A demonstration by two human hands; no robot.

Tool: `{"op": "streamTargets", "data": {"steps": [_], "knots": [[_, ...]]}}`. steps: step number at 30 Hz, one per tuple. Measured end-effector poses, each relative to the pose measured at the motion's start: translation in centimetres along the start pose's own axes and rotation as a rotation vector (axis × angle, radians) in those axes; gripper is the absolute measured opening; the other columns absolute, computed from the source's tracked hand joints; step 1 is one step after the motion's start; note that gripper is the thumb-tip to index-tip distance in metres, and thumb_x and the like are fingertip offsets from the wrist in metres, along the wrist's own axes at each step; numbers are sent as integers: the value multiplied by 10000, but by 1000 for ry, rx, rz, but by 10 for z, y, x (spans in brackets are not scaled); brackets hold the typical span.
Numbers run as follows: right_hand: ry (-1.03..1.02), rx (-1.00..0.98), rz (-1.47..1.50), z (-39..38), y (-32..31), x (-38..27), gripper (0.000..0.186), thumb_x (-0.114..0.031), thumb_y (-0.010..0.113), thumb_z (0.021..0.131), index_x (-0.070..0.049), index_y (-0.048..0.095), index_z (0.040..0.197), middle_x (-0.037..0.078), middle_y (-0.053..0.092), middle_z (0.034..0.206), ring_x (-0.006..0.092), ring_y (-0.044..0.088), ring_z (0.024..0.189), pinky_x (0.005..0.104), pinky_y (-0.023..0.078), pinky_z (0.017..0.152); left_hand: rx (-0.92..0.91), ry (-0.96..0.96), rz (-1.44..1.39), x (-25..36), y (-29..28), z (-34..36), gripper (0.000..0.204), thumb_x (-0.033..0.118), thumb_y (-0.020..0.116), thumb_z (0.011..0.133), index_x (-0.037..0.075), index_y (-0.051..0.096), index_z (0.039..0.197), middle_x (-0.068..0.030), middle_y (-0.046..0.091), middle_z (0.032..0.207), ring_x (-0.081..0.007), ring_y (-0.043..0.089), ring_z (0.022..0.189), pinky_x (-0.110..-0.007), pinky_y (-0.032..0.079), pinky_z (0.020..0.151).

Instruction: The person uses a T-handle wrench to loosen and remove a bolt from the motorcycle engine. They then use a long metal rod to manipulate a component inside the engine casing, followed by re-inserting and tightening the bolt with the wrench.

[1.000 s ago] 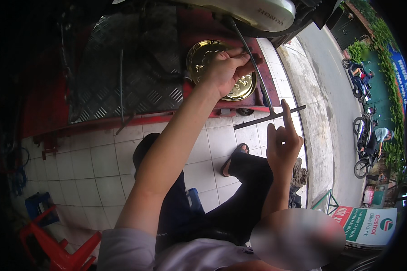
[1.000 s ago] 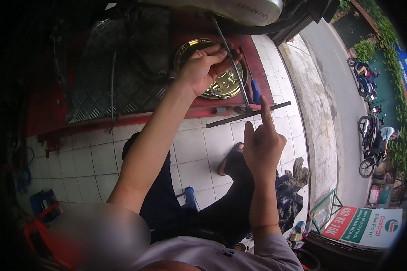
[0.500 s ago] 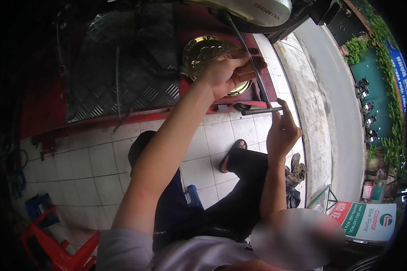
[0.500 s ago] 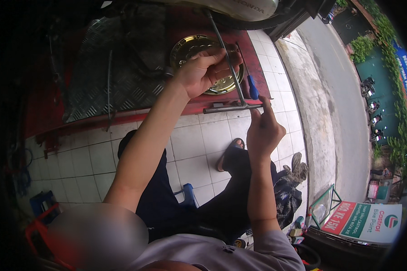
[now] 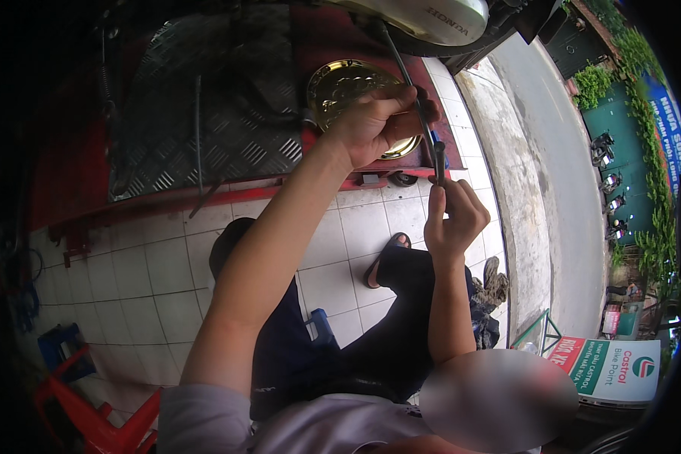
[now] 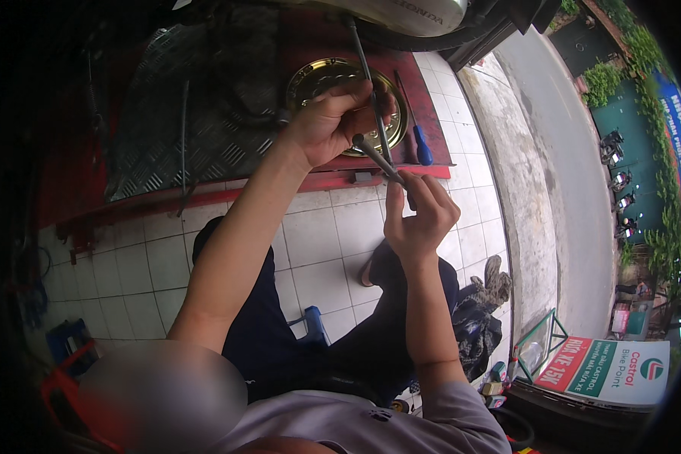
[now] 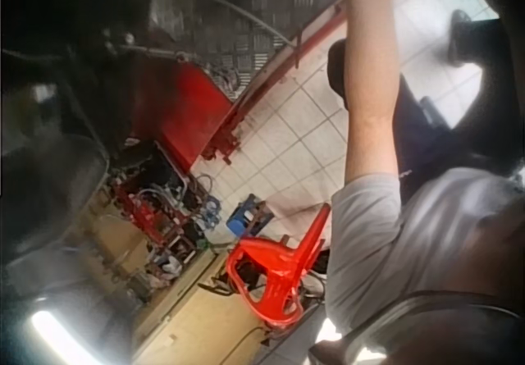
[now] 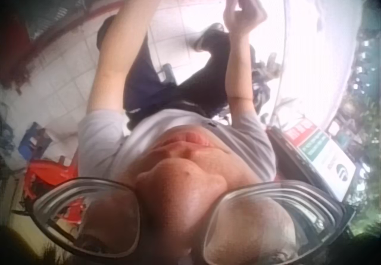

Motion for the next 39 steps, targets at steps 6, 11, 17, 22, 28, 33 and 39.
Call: {"op": "streamTargets", "data": {"steps": [6, 11, 17, 22, 28, 33, 39], "knots": [[-42, 5, 124, 12, 4, -10, 371, -1, 649, 707, -16, 650, 1078, 64, 578, 706, 139, 548, 596, 263, 436, 563, 30, -155, 380, -17, -2, -6, 165, 176, 605, 937, 48, 653, 1030, -65, 674, 954, -162, 664, 851, -305, 572, 794], [554, -275, 871, -1, 18, 23, 341, 1, 392, 937, 58, 563, 1227, 68, 605, 753, 110, 567, 638, 232, 453, 583, 174, -16, 1082, -10, -16, 4, 217, 232, 669, 902, 24, 717, 944, -10, 684, 777, -83, 628, 736, -243, 505, 670], [728, -147, 949, 2, -11, 72, 422, -1, 371, 855, 84, 557, 1224, 61, 596, 708, 49, 483, 545, 164, 319, 484, 274, 178, 1955, 27, -62, 9, 163, 141, 695, 807, 28, 728, 919, -133, 711, 844, -262, 688, 790, -350, 524, 743], [679, -29, 809, 1, -31, 99, 369, -6, 395, 856, 89, 605, 1144, 59, 567, 628, 53, 465, 495, 180, 307, 438, 110, -46, 2076, -7, -68, 19, 153, 111, 719, 763, 60, 735, 907, -144, 702, 842, -306, 676, 819, -379, 527, 772], [654, 54, 842, 4, -40, 105, 297, -13, 411, 853, 116, 619, 1022, 41, 517, 596, 67, 433, 480, 197, 256, 405, 105, -121, 2222, -27, -57, 25, 118, 29, 709, 734, 17, 707, 851, -180, 685, 840, -320, 671, 844, -406, 523, 759], [719, 124, 798, 5, -42, 95, 269, -32, 431, 844, 124, 616, 962, 41, 501, 583, 60, 412, 471, 206, 225, 391, 32, -17, 2280, -33, -64, 20, 123, -40, 666, 727, -1, 669, 843, -178, 664, 843, -343, 649, 864, -423, 509, 759], [655, 162, 880, 4, -41, 81, 224, -24, 432, 832, 94, 621, 862, 63, 527, 568, 69, 416, 434, 200, 235, 386, 485, 416, 1608, 27, -68, 29, 103, 22, 665, 782, -6, 663, 882, -186, 679, 876, -317, 677, 790, -374, 520, 723]]}}
Point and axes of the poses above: each hand's wrist, its own z-axis towards the middle knuckle, its own y-axis out of the palm, x = y × z, the point moved 4 cm from there along z, towards the middle knuckle
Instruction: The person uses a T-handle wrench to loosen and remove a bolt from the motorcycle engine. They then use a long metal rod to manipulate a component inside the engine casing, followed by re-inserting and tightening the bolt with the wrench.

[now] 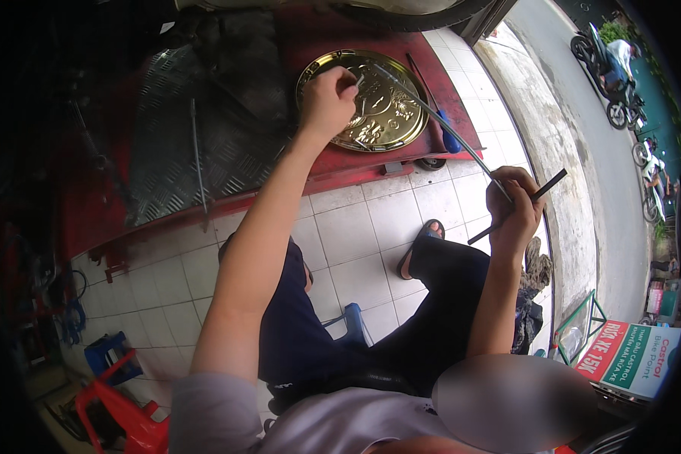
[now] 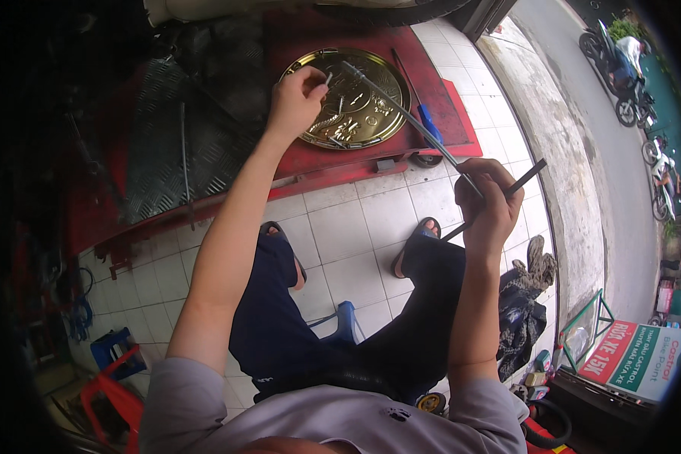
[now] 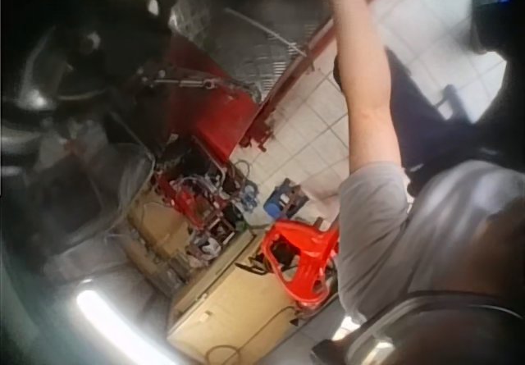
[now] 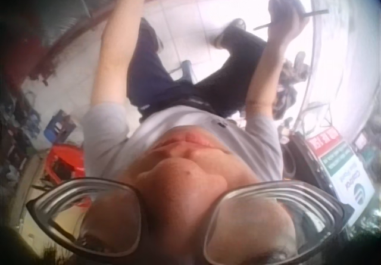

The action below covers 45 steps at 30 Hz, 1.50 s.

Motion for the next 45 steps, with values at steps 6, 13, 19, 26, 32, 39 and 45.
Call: {"op": "streamTargets", "data": {"steps": [6, 13, 19, 26, 32, 39, 45], "knots": [[29, -153, 112, -8, 11, 10, 209, -13, 420, 834, 83, 606, 834, 31, 487, 549, 61, 388, 426, 201, 231, 387, 74, -498, -1067, -15, -22, 9, 81, 58, 572, 936, 31, 610, 1003, -75, 657, 998, -195, 655, 928, -326, 559, 821], [71, -135, 111, -10, 31, 16, 199, -6, 404, 831, 69, 588, 817, 26, 482, 569, 62, 381, 431, 203, 233, 387, 54, -574, -1318, -17, -30, 7, 98, 84, 578, 936, 38, 612, 1016, -78, 647, 1040, -215, 631, 1001, -373, 535, 944], [156, -124, 126, -14, 37, 23, 222, -15, 380, 817, 65, 587, 836, 39, 485, 572, 69, 378, 429, 204, 235, 387, 42, -649, -1457, -19, -41, 5, 124, 95, 566, 944, 34, 621, 1037, -75, 644, 1068, -205, 621, 1055, -360, 522, 961], [253, -148, 203, -18, 47, 31, 256, -29, 379, 818, 69, 595, 913, 51, 496, 581, 76, 359, 412, 208, 227, 386, 78, -616, -1446, -17, -49, 1, 133, 104, 575, 941, 32, 625, 1040, -56, 653, 1067, -188, 621, 1067, -327, 526, 932], [443, -309, 425, -28, 58, 42, 364, -68, 369, 846, 62, 542, 1139, 50, 493, 611, 79, 341, 423, 214, 259, 421, 190, -531, -1384, -19, -55, 6, 133, 79, 586, 932, 24, 602, 1052, -84, 658, 1039, -217, 646, 1014, -319, 550, 880], [324, -448, 114, -56, 88, 42, 362, -115, 428, 940, 47, 485, 1258, 72, 554, 753, 100, 526, 616, 226, 414, 522, 447, -154, -1061, -6, -64, 9, 138, 52, 579, 931, -1, 575, 1058, -139, 663, 1024, -250, 670, 950, -328, 564, 828], [23, -621, -128, -67, 106, 31, 336, -82, 431, 977, 65, 465, 1278, 115, 604, 841, 106, 561, 697, 231, 461, 633, 486, 127, -782, 8, -66, 14, 209, 59, 561, 942, -4, 568, 1141, -121, 660, 1084, -217, 658, 984, -322, 571, 754]]}}
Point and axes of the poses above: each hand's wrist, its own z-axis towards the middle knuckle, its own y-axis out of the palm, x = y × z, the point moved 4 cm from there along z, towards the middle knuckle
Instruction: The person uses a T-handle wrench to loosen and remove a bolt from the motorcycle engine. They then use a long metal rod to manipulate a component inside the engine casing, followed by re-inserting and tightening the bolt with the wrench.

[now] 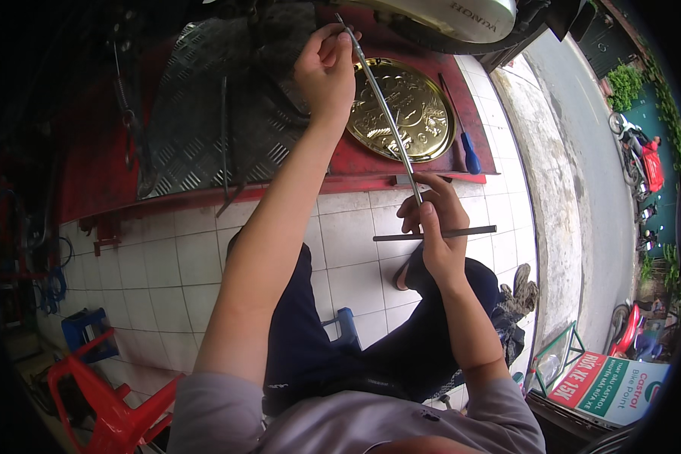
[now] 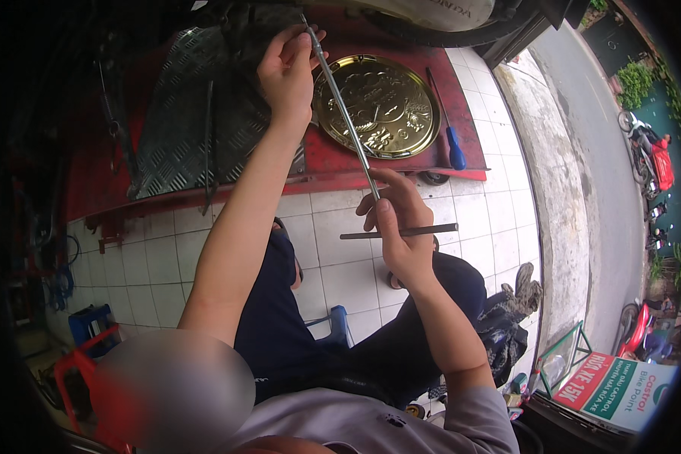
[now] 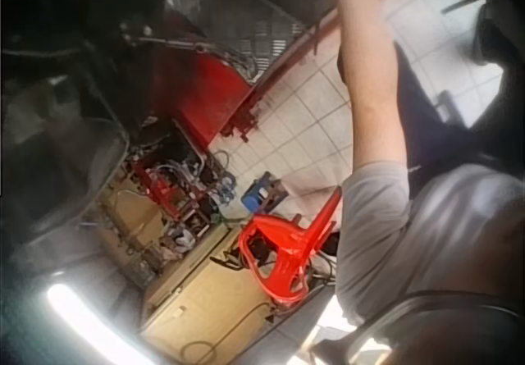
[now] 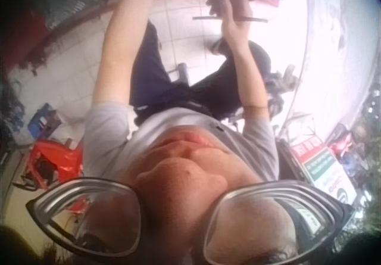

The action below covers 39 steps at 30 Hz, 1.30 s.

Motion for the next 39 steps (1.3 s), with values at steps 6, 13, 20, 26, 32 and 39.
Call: {"op": "streamTargets", "data": {"steps": [6, 13, 20, 26, 32, 39], "knots": [[-73, 48, -4, 9, 5, 1, 327, -57, 414, 973, 62, 477, 1271, 116, 605, 846, 103, 557, 688, 229, 457, 623, -59, -35, 0, 4, 7, 8, 230, 96, 565, 944, 7, 569, 1156, -107, 656, 1117, -218, 651, 1010, -336, 572, 750], [-74, 47, 11, 20, 6, 5, 318, -53, 411, 974, 56, 487, 1263, 111, 612, 827, 87, 541, 652, 221, 448, 613, -56, -105, -38, -4, 2, 19, 303, 111, 578, 943, 6, 543, 1225, -67, 654, 1051, -160, 651, 936, -265, 563, 713], [-89, 54, 6, 22, 12, 2, 299, -48, 398, 978, 45, 517, 1236, 84, 600, 808, 56, 502, 605, 200, 419, 577, -54, -155, -72, -3, 1, 21, 292, 89, 568, 947, 11, 538, 1227, -72, 645, 1065, -171, 655, 926, -270, 568, 716], [-118, 35, 19, 21, 21, -2, 290, -44, 388, 982, 26, 542, 1217, 51, 565, 786, 34, 447, 564, 186, 371, 536, -96, -153, -90, -11, -2, 23, 290, 78, 566, 948, 9, 543, 1229, -68, 652, 1046, -170, 661, 899, -279, 564, 725], [-125, 52, 17, 21, 26, -6, 279, -40, 381, 982, 23, 552, 1193, 46, 570, 787, 33, 448, 562, 187, 370, 532, -73, -212, -88, 0, 2, 23, 279, 101, 564, 952, 21, 558, 1219, -63, 663, 1021, -168, 667, 877, -275, 561, 714], [-152, 58, 25, 22, 32, -13, 280, -17, 360, 970, 30, 566, 1153, 42, 566, 742, 35, 449, 541, 190, 368, 521, -65, -261, -152, 0, 0, 25, 285, 128, 560, 955, 45, 559, 1228, -58, 655, 1039, -177, 668, 896, -289, 569, 686]]}}
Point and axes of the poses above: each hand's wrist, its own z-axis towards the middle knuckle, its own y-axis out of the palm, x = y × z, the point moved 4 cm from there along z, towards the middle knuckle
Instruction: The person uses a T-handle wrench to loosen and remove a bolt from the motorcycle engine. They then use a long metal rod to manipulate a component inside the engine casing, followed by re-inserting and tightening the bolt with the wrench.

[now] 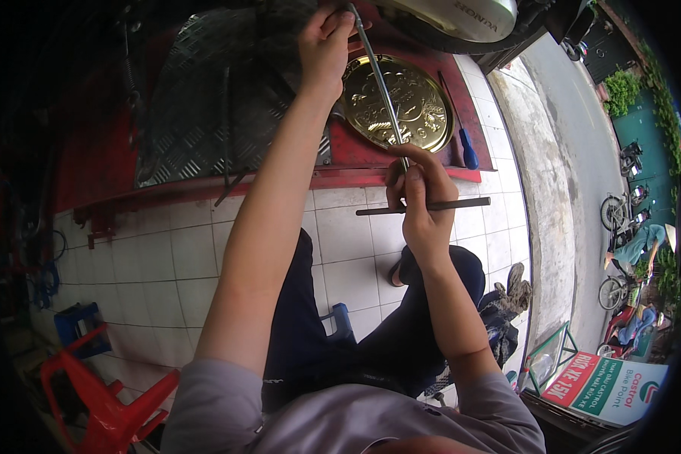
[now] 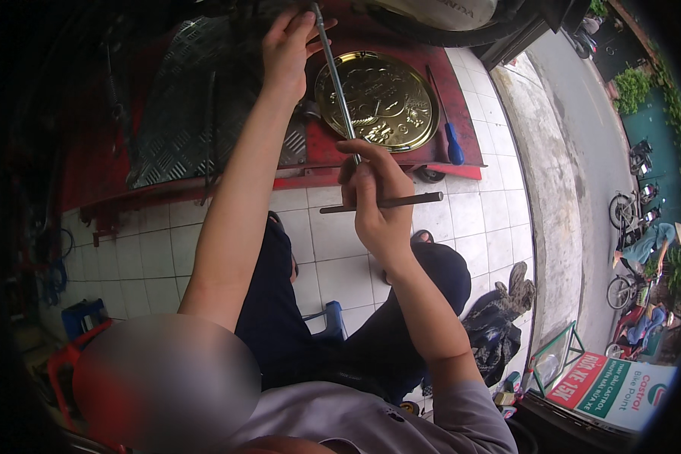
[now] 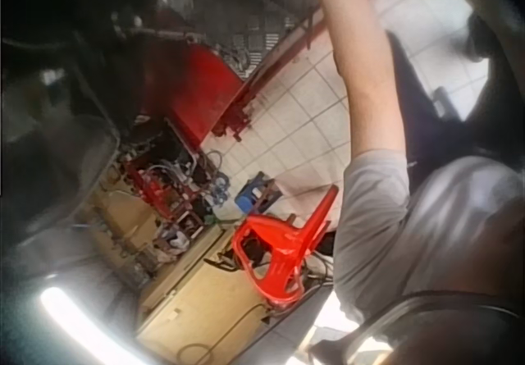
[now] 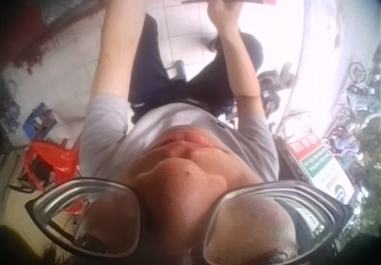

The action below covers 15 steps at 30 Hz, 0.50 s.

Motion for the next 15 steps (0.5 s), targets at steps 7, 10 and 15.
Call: {"op": "streamTargets", "data": {"steps": [7, 10, 15], "knots": [[-32, 34, -38, 6, 3, -10, 284, 4, 343, 955, 38, 585, 1100, 44, 563, 710, 31, 437, 512, 189, 358, 496, -43, -53, -79, 7, 1, -2, 318, 141, 565, 953, 47, 542, 1255, -66, 646, 1058, -192, 668, 902, -313, 582, 673], [-9, 50, -46, 16, 6, -20, 282, -2, 342, 960, 36, 590, 1086, 42, 569, 701, 33, 447, 510, 193, 360, 486, -42, -88, -122, 13, 2, -8, 254, 163, 583, 947, 47, 597, 1172, -71, 664, 1023, -195, 670, 898, -321, 580, 703], [103, 148, 41, 27, 7, -36, 244, -62, 381, 981, 18, 602, 1044, 40, 597, 707, 44, 496, 526, 194, 379, 480, -328, -390, -329, 7, 5, -24, 271, 195, 535, 966, 7, 577, 1157, -128, 646, 1140, -271, 626, 1082, -376, 541, 874]]}}
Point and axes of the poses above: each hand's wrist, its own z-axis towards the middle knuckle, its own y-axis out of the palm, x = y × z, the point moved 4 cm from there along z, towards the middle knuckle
